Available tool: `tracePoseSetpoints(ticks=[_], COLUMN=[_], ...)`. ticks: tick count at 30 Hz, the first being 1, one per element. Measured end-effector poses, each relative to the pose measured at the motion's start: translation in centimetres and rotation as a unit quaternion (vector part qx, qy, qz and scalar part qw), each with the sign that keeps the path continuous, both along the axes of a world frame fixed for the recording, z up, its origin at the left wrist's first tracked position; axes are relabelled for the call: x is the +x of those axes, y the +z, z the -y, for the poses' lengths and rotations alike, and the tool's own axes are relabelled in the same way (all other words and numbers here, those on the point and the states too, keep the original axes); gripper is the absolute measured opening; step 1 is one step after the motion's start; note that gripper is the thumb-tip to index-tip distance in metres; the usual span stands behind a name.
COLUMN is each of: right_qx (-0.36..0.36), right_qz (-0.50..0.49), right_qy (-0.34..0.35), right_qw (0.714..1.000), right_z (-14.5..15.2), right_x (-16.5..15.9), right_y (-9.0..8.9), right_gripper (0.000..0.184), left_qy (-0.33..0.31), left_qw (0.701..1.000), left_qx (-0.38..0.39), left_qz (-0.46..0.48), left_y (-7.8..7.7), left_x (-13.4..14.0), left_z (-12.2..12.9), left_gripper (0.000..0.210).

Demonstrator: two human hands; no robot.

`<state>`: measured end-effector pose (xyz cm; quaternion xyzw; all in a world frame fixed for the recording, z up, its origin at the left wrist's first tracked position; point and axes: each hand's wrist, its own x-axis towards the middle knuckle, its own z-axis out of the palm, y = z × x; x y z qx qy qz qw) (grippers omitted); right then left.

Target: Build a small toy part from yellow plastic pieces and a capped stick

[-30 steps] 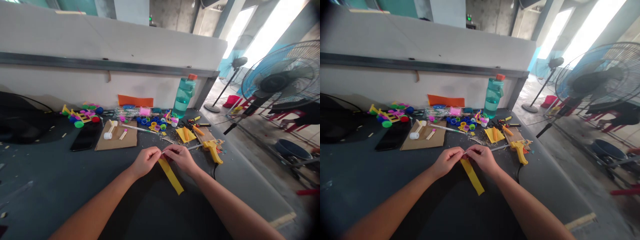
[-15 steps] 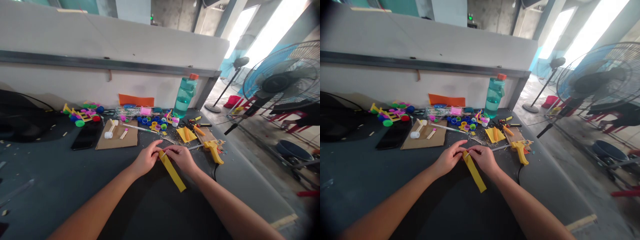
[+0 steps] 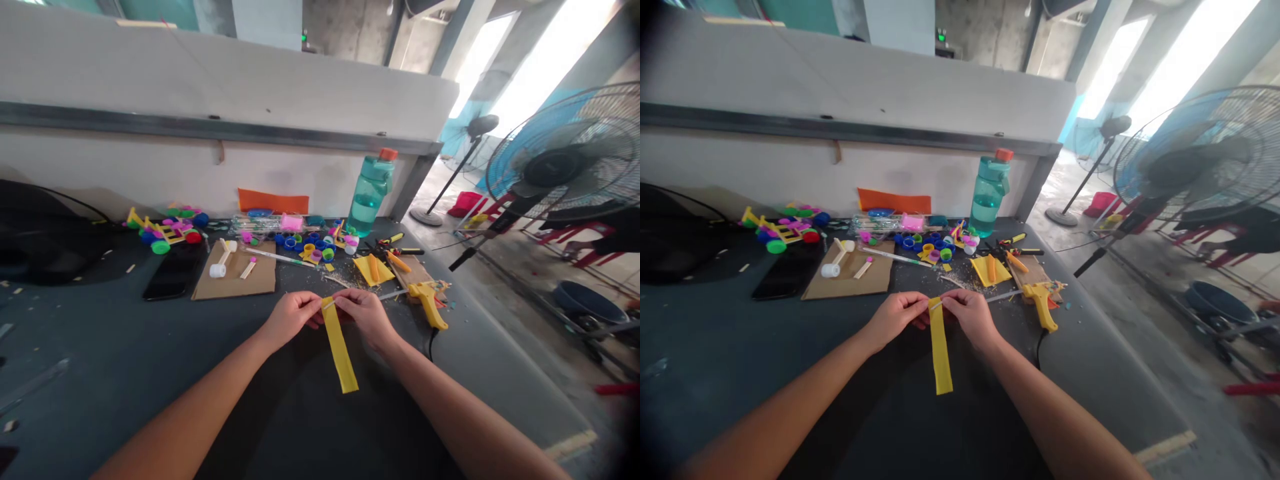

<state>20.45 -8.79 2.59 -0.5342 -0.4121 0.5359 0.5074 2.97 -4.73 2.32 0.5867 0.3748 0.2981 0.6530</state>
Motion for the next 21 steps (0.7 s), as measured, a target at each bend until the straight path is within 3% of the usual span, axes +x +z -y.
tracePoseSetpoints(ticks=[9, 14, 21], right_qx=[0.007, 0.007, 0.003], right_qz=[0.003, 0.001, 0.020], right_qy=[0.007, 0.002, 0.003], right_qw=[1.000, 1.000, 1.000], right_z=[0.19, 0.16, 0.25], right_x=[-0.47, -0.42, -0.72], right_y=[-0.05, -0.26, -0.18], right_gripper=[0.023, 0.025, 0.026], left_qy=[-0.016, -0.045, -0.024], left_qw=[0.998, 0.998, 1.000], left_qx=[-0.038, -0.017, -0.003], left_qz=[0.039, 0.028, 0.009], left_y=[0.64, 0.56, 0.34], left_x=[0.28, 0.18, 0.35], left_z=[0.70, 0.80, 0.72], left_gripper=[0.025, 0.024, 0.024])
